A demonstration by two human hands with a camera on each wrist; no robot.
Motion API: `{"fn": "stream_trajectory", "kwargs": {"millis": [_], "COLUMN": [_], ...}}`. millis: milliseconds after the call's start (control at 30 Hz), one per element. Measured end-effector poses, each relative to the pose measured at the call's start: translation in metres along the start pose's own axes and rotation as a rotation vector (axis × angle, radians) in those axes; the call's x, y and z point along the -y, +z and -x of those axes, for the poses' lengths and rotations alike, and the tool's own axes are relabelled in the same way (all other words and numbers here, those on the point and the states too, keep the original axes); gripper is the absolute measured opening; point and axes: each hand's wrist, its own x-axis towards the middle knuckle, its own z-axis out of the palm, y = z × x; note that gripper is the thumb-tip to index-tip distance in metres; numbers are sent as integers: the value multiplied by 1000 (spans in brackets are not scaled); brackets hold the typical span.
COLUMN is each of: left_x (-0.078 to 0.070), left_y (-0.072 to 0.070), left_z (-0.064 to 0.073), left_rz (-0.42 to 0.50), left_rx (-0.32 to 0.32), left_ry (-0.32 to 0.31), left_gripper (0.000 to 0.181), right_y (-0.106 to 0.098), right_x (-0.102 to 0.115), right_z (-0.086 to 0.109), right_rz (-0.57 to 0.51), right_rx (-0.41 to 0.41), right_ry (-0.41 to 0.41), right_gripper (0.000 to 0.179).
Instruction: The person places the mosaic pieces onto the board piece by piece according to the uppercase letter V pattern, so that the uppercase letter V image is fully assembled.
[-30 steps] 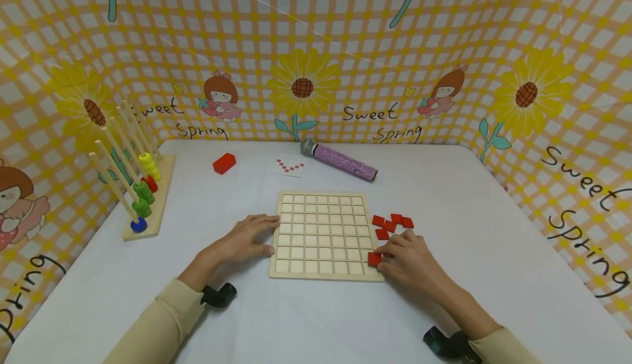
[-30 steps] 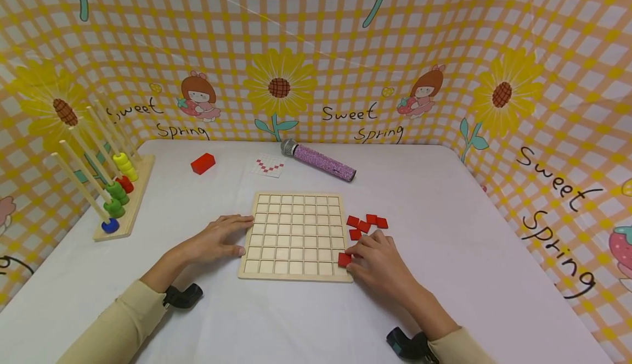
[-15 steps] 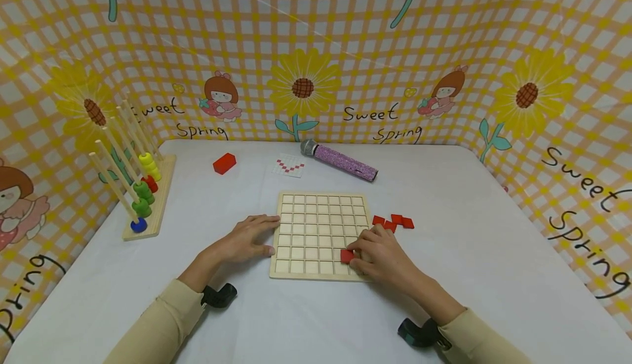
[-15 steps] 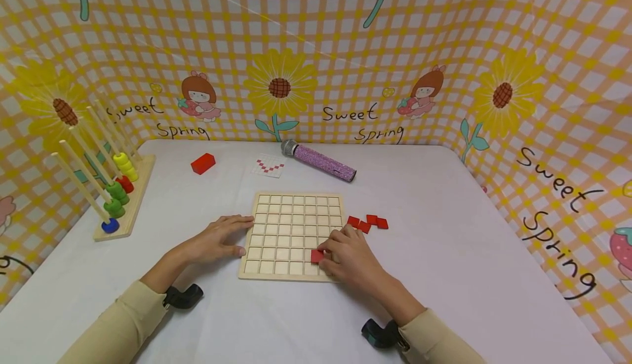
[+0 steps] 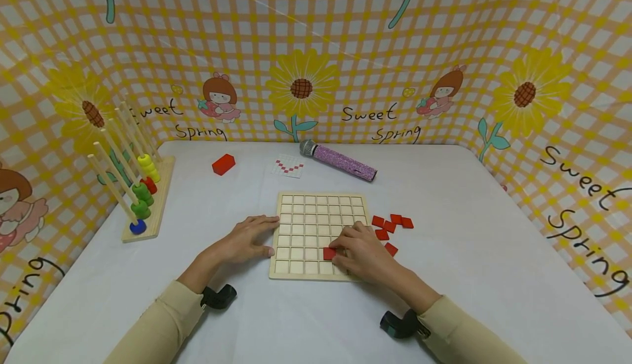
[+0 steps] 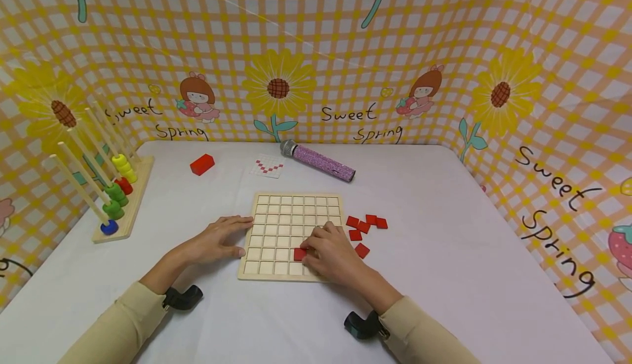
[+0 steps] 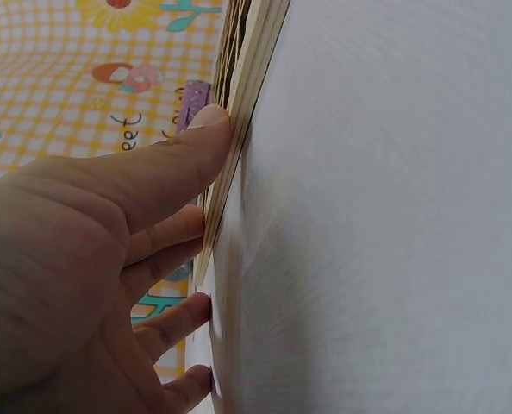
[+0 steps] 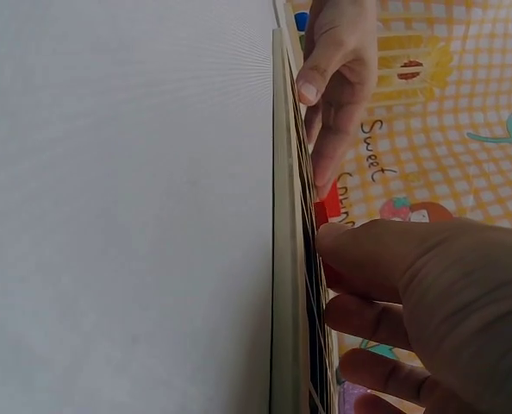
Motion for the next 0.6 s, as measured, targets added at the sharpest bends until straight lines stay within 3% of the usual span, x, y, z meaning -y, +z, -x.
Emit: {"fn": "stream_trajectory", "kwargs": {"millis": [600], "left_x": [1], "left_y": [0], "left_z": [0], "left_rz": [3], "left_rx": [2], "left_ry": [-3], "left_gripper": [64], "right_y": [4], "right_x": [0], "right_z": [-4], "right_rz": [-15], "right_rx": [14], "right_ry": [-28], "right_gripper": [23]}}
